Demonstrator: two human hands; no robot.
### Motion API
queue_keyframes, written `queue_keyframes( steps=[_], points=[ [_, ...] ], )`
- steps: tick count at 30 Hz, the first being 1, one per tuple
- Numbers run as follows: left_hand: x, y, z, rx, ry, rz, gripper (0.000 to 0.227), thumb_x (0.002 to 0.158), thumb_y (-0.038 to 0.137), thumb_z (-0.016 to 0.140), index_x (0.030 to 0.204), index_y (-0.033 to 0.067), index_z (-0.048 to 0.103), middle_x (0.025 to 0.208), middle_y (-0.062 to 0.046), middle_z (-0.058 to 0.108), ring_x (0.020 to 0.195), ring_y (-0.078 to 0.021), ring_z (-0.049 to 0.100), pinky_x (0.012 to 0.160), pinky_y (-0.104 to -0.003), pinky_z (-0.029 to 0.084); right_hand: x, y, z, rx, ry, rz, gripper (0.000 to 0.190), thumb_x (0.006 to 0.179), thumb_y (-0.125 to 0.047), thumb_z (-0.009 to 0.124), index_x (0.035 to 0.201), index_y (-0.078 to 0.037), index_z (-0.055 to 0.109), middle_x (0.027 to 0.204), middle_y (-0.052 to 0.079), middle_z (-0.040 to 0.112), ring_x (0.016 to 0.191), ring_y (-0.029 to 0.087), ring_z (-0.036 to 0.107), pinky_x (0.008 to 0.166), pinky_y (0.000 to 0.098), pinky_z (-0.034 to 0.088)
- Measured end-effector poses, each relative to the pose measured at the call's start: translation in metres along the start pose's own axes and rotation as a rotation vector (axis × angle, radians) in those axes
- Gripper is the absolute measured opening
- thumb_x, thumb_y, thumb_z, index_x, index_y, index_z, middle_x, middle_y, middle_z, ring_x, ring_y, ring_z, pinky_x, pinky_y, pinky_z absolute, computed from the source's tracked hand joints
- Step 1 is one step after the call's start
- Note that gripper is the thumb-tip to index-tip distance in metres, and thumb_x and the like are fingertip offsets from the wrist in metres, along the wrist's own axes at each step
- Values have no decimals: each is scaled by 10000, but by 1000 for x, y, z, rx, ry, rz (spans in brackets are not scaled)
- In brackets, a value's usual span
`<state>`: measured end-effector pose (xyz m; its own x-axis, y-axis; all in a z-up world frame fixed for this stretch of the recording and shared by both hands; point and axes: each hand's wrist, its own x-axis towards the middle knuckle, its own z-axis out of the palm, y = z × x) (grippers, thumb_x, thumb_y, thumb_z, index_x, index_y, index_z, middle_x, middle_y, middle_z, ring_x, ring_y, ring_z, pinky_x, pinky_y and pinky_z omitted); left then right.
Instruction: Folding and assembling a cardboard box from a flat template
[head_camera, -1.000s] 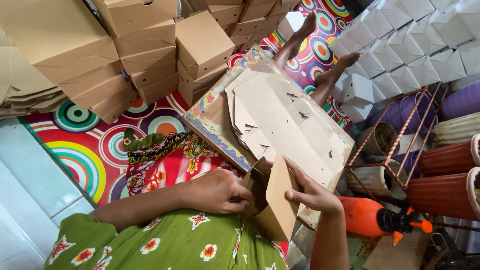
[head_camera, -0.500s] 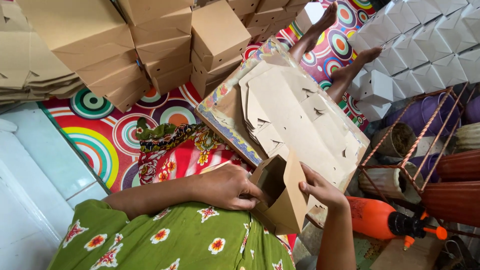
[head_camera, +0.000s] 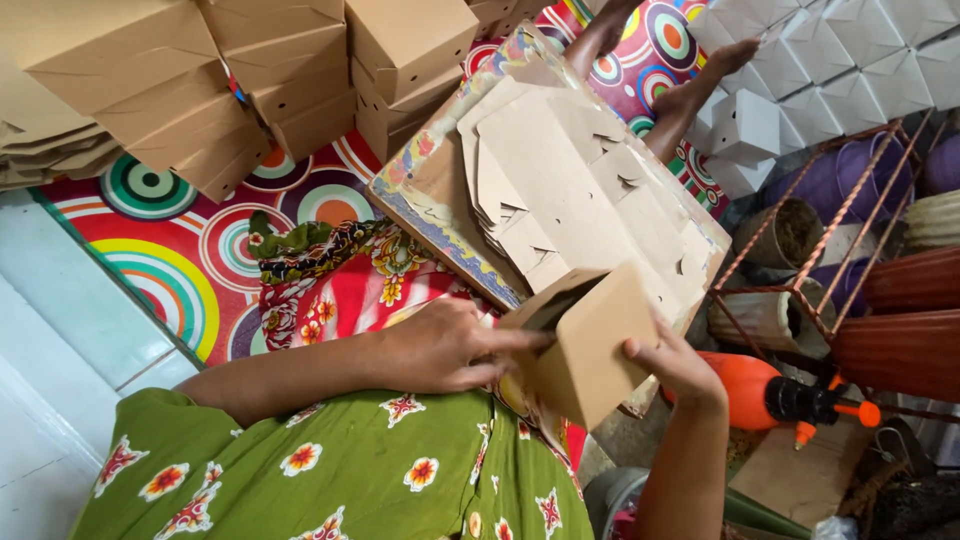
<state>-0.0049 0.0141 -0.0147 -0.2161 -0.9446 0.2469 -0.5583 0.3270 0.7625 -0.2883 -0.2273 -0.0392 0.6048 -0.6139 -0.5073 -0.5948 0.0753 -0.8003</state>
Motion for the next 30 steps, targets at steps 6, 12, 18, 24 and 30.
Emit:
queue_keyframes(
  steps=[6, 12, 18, 24, 30],
  points=[
    [3, 0, -1, -11, -29, 41, 379, 994, 183, 551, 1344, 69, 640, 446, -136, 593, 401, -295, 600, 724, -426, 551, 0, -15, -35, -2, 179, -79, 844, 850, -281, 721, 1608, -149, 373, 1285, 257, 539, 1120, 351, 577, 886, 588, 513],
    [7, -12, 16, -48, -130, 53, 310, 1000, 199, 552, 1266, 169, 709, 412, -59, 556, 378, -220, 566, 704, -367, 528, 17, -40, -23, -430, 347, -388, 840, 817, -267, 847, 1544, -111, 456, 1456, 306, 508, 1377, 523, 442, 1110, 701, 335],
    [9, -4, 12, -70, -199, -5, 290, 1023, 200, 540, 1228, 128, 732, 420, -29, 552, 358, -174, 499, 678, -358, 502, 3, -80, 41, -676, 222, -627, 592, 882, -415, 771, 1408, -202, 600, 1597, 221, 351, 1489, 536, 248, 1137, 738, 275],
    [6, -3, 1, -105, -206, -32, 278, 1012, 169, 542, 1207, 127, 734, 417, -24, 527, 366, -176, 477, 668, -365, 487, 35, -34, 60, -753, 431, -705, 251, 976, -364, 717, 1140, -187, 649, 1480, 111, 512, 1485, 409, 355, 1125, 788, 111],
    [6, -11, 8, -139, -182, 14, 282, 1012, 140, 526, 1208, 98, 725, 424, -55, 528, 359, -200, 481, 674, -386, 500, 36, -29, 67, -686, 460, -773, 246, 1007, -361, 679, 1092, -134, 636, 1389, 119, 610, 1414, 385, 476, 1177, 700, 171]
  ],
)
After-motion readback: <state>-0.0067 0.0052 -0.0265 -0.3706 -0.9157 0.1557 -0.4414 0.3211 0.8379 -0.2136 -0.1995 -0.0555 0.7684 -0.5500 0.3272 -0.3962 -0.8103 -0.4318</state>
